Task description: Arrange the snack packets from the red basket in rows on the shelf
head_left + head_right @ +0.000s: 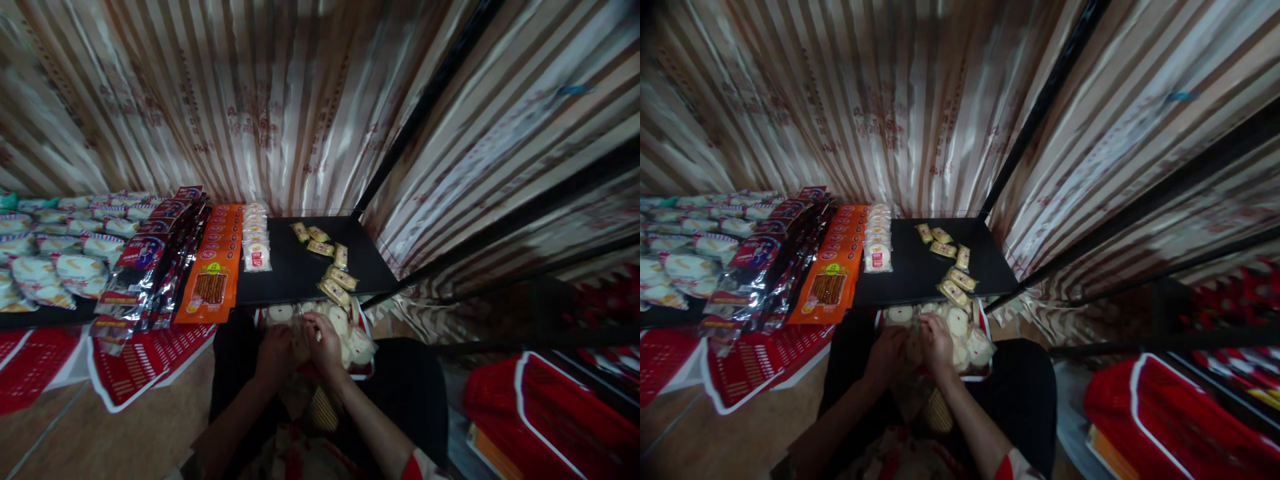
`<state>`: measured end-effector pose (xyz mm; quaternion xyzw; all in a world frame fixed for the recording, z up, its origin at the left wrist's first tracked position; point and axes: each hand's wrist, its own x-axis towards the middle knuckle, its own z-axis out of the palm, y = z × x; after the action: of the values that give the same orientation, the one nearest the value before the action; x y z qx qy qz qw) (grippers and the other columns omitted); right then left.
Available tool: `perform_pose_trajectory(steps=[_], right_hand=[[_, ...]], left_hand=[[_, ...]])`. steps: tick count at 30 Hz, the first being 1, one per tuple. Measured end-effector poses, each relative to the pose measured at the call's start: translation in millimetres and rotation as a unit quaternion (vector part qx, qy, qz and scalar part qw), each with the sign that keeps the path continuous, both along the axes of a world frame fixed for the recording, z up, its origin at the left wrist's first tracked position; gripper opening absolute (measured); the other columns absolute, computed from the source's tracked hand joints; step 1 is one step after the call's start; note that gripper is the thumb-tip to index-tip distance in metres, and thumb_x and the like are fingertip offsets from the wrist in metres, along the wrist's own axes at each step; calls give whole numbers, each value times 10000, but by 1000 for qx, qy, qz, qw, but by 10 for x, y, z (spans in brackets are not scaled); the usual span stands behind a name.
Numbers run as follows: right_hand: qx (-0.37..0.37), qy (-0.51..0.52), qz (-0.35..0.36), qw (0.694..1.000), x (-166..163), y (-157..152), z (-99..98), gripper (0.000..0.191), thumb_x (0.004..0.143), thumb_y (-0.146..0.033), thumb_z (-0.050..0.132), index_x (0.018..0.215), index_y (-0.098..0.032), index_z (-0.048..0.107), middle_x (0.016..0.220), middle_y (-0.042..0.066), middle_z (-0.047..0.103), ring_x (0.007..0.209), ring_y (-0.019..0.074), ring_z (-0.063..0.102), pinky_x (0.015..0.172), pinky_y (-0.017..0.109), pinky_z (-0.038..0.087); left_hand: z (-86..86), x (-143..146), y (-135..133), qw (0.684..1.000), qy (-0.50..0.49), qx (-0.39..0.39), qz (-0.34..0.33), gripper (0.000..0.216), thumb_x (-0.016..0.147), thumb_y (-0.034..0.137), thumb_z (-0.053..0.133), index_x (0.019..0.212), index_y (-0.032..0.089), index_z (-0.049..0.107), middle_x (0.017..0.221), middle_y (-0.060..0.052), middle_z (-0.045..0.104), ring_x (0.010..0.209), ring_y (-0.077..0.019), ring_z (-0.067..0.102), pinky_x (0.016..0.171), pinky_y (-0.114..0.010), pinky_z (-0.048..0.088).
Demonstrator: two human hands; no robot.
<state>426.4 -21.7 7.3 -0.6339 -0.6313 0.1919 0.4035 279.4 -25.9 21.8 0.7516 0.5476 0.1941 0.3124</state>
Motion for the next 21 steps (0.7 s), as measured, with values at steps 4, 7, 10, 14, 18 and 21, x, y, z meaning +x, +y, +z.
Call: perform_pose_trajectory(steps=[4,7,10,14,18,21], right_hand=[[-32,-101,-77,991,409,-408,-181,285,830,-279,446,1023,-195,639,1138,112,604,1106,257,512,965,435,407],[-64,-156,-93,981,679,-533,-293,353,826,-290,455,1122,-187,617,1231,123,567,1196,279,456,994,453,377],[-79,-190,-72,976,842,-532,-387,416,811,-279,472,1197,-173,584,1273,127,556,1246,279,420,1009,451,361],[-75,-210,-74,972,898,-435,-442,451,816,-317,481,1220,-137,570,1306,140,536,1256,279,410,1025,438,339],[-114,-218,-116,962,967,-238,-376,443,854,-279,425,1250,-131,556,1350,153,493,1276,267,399,1037,410,306],[-192,-235,-114,946,1074,-52,-295,458,859,-265,437,1293,-145,524,1353,166,487,1298,270,379,1049,406,270]], left_hand=[[-90,151,-258,998,-40,-40,-13,286,815,123,419,972,148,657,1104,-129,625,1032,-247,570,925,-353,438],[-52,261,-359,997,-38,-61,-31,318,852,131,346,941,148,650,1068,-121,624,997,-219,581,911,-332,436],[13,358,-440,995,-12,-70,-66,301,840,113,343,901,146,637,1010,-103,616,971,-189,572,894,-296,429],[25,440,-577,993,-7,-84,-79,255,812,115,387,878,174,626,982,-66,603,916,-155,572,834,-253,435],[3,459,-726,994,-26,-87,-69,282,772,83,388,876,181,632,955,-55,610,921,-162,572,848,-266,435],[54,451,-808,993,-23,-90,-79,330,767,78,375,932,165,647,982,-77,625,967,-182,576,890,-288,425]])
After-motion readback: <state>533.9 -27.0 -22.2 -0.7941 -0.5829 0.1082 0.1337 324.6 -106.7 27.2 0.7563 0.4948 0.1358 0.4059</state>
